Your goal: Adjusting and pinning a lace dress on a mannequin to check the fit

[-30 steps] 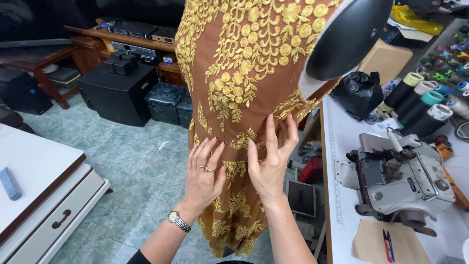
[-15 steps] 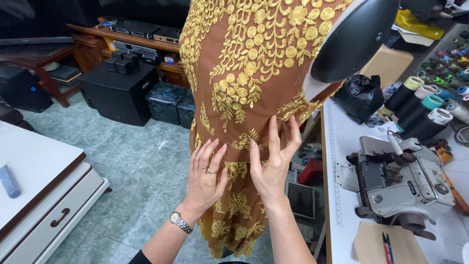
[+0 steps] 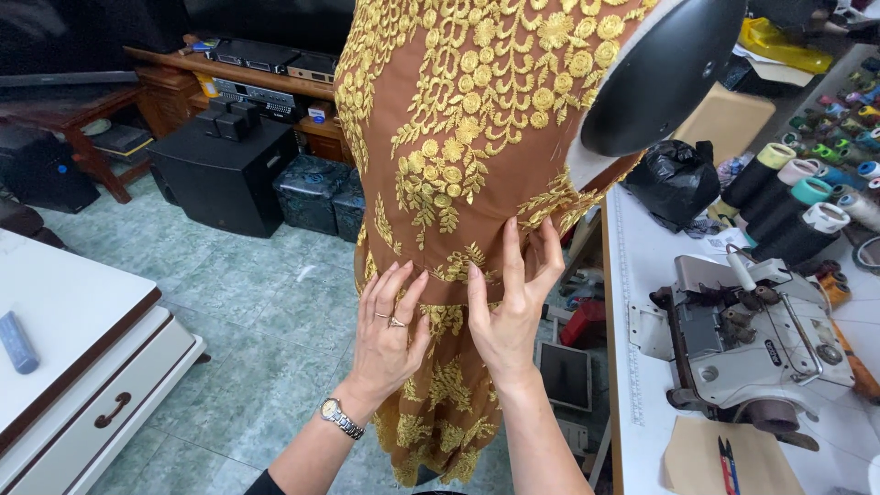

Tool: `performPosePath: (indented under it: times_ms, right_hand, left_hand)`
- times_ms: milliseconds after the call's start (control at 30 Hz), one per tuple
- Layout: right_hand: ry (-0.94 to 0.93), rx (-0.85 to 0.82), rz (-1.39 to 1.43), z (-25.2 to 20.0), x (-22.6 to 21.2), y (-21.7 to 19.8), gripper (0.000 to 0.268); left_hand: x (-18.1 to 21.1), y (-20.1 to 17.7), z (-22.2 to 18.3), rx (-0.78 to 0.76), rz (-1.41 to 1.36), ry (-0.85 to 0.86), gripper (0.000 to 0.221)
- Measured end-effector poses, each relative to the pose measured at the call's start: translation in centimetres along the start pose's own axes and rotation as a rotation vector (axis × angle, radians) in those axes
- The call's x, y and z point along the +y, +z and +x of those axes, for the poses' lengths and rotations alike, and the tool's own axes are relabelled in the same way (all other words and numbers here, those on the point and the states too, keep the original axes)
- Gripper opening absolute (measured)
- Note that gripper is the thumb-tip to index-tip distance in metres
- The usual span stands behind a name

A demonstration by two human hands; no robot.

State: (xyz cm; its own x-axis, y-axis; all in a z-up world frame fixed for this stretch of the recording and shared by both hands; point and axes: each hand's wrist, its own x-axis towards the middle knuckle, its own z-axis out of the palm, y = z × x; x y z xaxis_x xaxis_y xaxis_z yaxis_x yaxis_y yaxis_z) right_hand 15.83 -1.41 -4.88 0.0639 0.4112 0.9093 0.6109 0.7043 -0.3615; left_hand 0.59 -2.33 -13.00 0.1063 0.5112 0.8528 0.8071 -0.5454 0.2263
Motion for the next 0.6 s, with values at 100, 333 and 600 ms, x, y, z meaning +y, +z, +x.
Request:
performPosePath:
  times_ms: [100, 333, 600]
  right_hand:
    - [0.000, -0.001, -0.005, 0.0, 0.1, 0.0, 0.061]
    - [0.008, 0.002, 0.002, 0.0, 0.1, 0.0, 0.061]
    - [0.005, -0.028, -0.027, -0.5, 0.3, -0.1, 0.058]
  left_hand:
    - [0.0, 0.1, 0.0, 0.004, -0.003, 0.002, 0.058]
    - [0.3, 0.0, 0.3, 0.022, -0.021, 0.007, 0.055]
    - [6.6, -6.7, 5.1, 0.140, -0.306, 0.139, 0.024]
